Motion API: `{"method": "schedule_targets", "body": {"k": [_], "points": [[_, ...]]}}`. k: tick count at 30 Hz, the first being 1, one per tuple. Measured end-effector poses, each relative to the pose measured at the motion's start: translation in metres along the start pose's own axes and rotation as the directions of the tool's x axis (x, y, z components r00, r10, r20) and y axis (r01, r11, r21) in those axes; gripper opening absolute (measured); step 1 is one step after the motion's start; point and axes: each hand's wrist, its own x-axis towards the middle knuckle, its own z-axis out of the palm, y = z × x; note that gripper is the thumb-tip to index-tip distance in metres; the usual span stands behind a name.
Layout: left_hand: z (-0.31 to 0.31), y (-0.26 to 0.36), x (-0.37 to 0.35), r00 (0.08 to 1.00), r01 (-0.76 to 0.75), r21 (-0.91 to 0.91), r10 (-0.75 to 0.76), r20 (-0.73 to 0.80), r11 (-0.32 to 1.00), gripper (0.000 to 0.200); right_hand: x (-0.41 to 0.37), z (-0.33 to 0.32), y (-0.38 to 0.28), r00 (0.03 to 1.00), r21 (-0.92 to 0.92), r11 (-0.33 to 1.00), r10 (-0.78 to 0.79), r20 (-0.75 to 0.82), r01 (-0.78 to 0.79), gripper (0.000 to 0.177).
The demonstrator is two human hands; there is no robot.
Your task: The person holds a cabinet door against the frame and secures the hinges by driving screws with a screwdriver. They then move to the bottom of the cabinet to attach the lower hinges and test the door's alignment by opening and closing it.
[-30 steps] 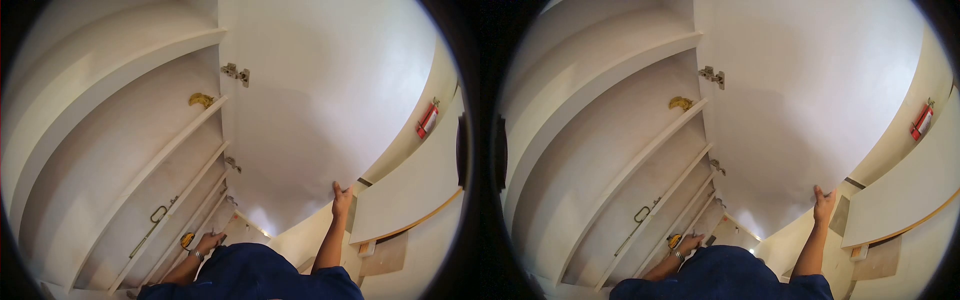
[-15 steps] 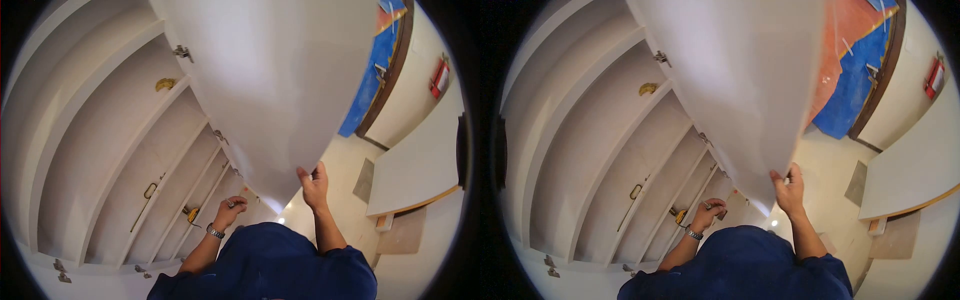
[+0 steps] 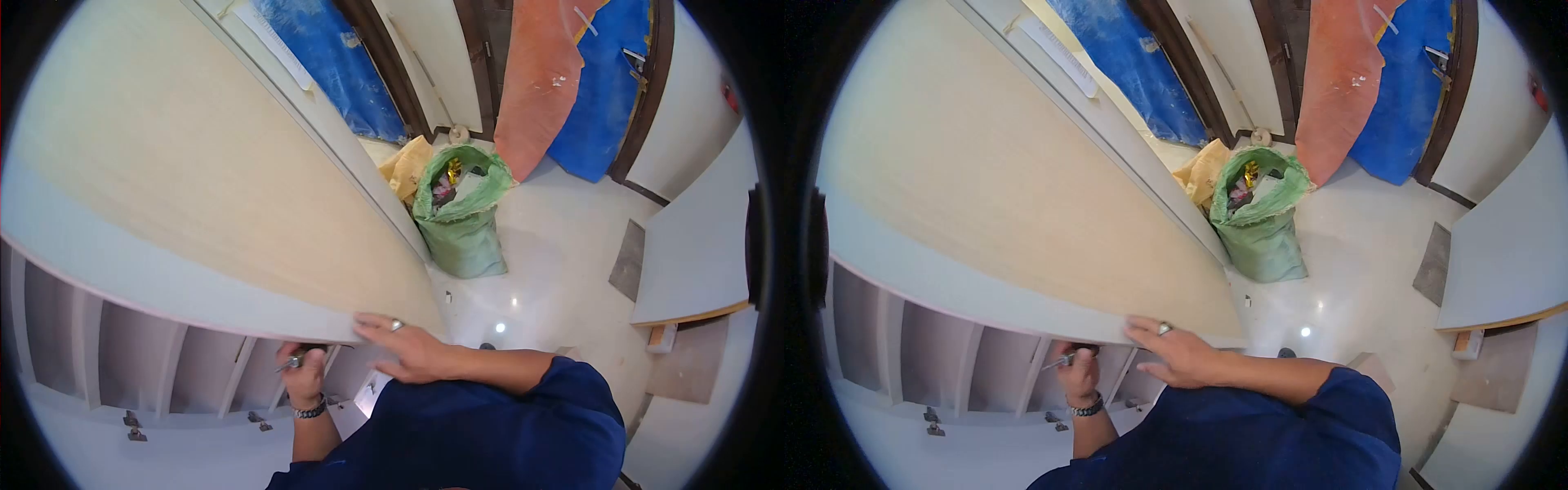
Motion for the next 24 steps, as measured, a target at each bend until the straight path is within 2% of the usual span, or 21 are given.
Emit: {"method": "schedule_targets", "body": {"k": [2, 4, 7, 10, 12, 15, 16, 19, 22, 24], "points": [[-0.013, 0.016, 0.005, 0.997, 0.003, 0.057, 0.001, -0.072, 0.998, 0.036, 0.007, 0.018, 0.009, 0.991, 0.028, 0.999, -0.028, 0.131, 0.024, 0.066], [-0.033, 0.022, 0.007, 0.984, 0.037, 0.199, -0.001, -0.180, 0.979, 0.036, 0.017, 0.037, 0.016, 0.962, 0.041, 0.999, -0.018, 0.274, 0.007, 0.067], [-0.044, 0.031, 0.009, 0.951, 0.100, 0.394, 0.028, -0.307, 0.913, 0.040, 0.037, 0.060, 0.025, 0.909, 0.075, 0.997, -0.052, 0.413, 0.023, 0.068], [-0.062, 0.036, 0.011, 0.921, 0.139, 0.522, 0.084, -0.381, 0.842, 0.036, 0.059, 0.076, 0.030, 0.881, 0.012, 0.999, -0.037, 0.472, 0.035, 0.062], [-0.073, 0.040, 0.012, 0.907, 0.155, 0.542, 0.099, -0.409, 0.826, 0.029, 0.071, 0.087, 0.037, 0.873, 0.005, 0.997, -0.072, 0.483, 0.079, 0.058], [-0.095, 0.032, 0.018, 0.894, 0.183, 0.673, 0.163, -0.417, 0.717, 0.026, 0.088, 0.101, 0.040, 0.863, -0.003, 0.994, -0.096, 0.495, 0.113, 0.053], [-0.098, 0.032, 0.019, 0.877, 0.221, 0.649, 0.142, -0.458, 0.728, 0.023, 0.092, 0.105, 0.040, 0.864, -0.005, 0.993, -0.100, 0.493, 0.117, 0.052], [-0.113, 0.029, 0.024, 0.864, 0.209, 0.719, 0.220, -0.454, 0.663, 0.024, 0.106, 0.116, 0.042, 0.879, 0.021, 0.996, -0.091, 0.469, 0.092, 0.048], [-0.130, 0.025, 0.027, 0.840, 0.215, 0.621, 0.181, -0.511, 0.754, 0.025, 0.114, 0.126, 0.053, 0.908, 0.037, 0.998, -0.069, 0.414, 0.059, 0.045], [-0.136, 0.024, 0.032, 0.834, 0.188, 0.702, 0.265, -0.483, 0.686, 0.023, 0.115, 0.117, 0.061, 0.905, 0.024, 0.997, 0.053, 0.422, -0.069, 0.041]]}}
